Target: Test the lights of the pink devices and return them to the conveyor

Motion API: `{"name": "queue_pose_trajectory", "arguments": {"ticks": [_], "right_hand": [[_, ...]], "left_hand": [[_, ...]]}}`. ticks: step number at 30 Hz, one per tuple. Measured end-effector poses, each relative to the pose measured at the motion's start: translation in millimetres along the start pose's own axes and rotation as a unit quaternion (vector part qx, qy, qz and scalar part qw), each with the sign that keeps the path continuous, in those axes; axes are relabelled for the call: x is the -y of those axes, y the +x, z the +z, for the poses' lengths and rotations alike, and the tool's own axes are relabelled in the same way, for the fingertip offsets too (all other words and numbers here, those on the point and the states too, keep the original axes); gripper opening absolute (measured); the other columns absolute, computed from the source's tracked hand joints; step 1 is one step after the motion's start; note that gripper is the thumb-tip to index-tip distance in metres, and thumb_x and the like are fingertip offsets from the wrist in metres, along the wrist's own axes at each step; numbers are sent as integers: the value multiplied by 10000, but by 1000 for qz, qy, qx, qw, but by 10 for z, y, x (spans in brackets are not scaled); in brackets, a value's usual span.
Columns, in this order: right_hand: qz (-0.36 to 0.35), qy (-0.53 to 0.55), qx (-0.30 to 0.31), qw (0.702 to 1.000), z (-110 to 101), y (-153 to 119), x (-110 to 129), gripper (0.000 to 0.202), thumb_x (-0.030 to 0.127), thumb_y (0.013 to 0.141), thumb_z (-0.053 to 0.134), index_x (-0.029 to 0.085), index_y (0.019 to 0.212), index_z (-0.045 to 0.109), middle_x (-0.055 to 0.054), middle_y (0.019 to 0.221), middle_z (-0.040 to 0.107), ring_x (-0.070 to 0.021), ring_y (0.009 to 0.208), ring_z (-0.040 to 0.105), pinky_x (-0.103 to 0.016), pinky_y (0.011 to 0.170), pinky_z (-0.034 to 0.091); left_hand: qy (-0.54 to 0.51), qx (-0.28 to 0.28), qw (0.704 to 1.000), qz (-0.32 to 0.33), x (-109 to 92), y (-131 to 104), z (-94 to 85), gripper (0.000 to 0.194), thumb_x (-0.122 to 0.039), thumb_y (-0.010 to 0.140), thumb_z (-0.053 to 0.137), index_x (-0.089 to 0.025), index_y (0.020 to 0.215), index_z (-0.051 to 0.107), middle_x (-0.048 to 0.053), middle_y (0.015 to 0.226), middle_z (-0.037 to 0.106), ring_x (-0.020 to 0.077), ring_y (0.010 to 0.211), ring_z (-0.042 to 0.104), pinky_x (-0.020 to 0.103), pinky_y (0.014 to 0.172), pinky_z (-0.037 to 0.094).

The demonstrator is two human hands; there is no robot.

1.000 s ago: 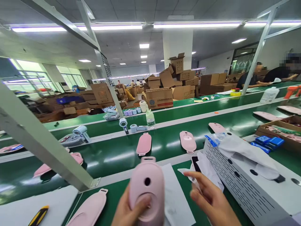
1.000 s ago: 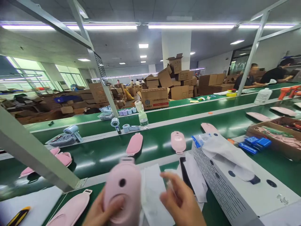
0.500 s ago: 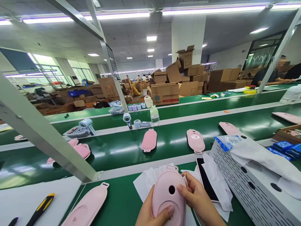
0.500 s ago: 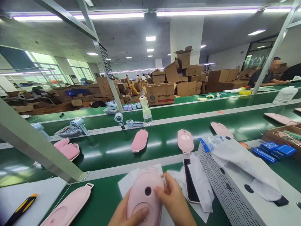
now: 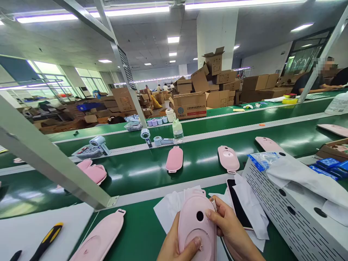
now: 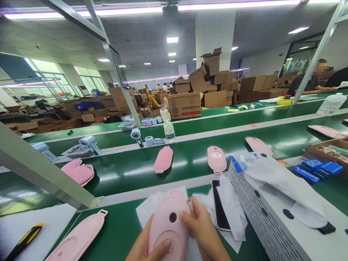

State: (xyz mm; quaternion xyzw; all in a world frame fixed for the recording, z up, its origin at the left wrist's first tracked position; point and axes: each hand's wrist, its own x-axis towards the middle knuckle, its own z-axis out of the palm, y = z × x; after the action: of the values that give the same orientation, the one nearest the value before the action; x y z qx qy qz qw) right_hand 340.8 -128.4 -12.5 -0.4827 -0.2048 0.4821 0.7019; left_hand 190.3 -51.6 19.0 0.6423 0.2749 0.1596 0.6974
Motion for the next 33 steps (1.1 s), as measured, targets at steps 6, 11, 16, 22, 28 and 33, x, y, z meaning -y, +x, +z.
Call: {"name": "queue_pose_trajectory", "arguments": {"ticks": [6,11,16,22,28,33], "right_hand": [[2,-25,3,1000,-26,19,-27,435,479,686,789,188,822,497,61,652,465,-77,538,302,-203,461,156],[3,-29,0,1000,-26,33,-32,460,522,677,781,193,809,488,72,627,447,-75,524,294,-209,457,145],[0,-19,-9,1000,-26,42,-46,446,503,674,781,202,771,467,78,620,448,-67,510,303,-202,457,147],[7,-5,-13,1000,-14,37,18,453,490,643,790,204,800,477,58,673,520,-82,554,402,-180,485,242],[8,-8,-15,1000,14,-1,116,417,450,638,792,203,769,482,62,655,531,-82,554,422,-171,480,250],[9,-5,-1,1000,-6,-1,99,419,453,653,799,198,795,498,49,689,546,-87,575,424,-172,496,269]], "left_hand": [[11,-1,1000,8,46,16,-17,750,-581,747,676,-152,1313,437,126,1285,569,251,1082,575,333,957,442],[-6,0,1000,2,60,39,-19,760,-584,732,689,-154,1307,440,126,1275,567,281,1123,562,357,968,431],[8,-11,1000,16,55,72,-17,713,-565,745,685,-162,1287,457,99,1230,591,252,1091,565,340,972,426],[-1,-7,1000,15,13,70,29,683,-504,760,684,-163,1294,430,115,1303,566,258,1106,572,353,983,426],[61,0,998,17,3,98,26,711,-520,743,664,-160,1307,424,129,1305,560,292,1163,550,369,966,435],[73,1,997,16,17,86,3,671,-515,727,665,-163,1248,432,116,1192,613,289,1134,557,384,963,438]]}}
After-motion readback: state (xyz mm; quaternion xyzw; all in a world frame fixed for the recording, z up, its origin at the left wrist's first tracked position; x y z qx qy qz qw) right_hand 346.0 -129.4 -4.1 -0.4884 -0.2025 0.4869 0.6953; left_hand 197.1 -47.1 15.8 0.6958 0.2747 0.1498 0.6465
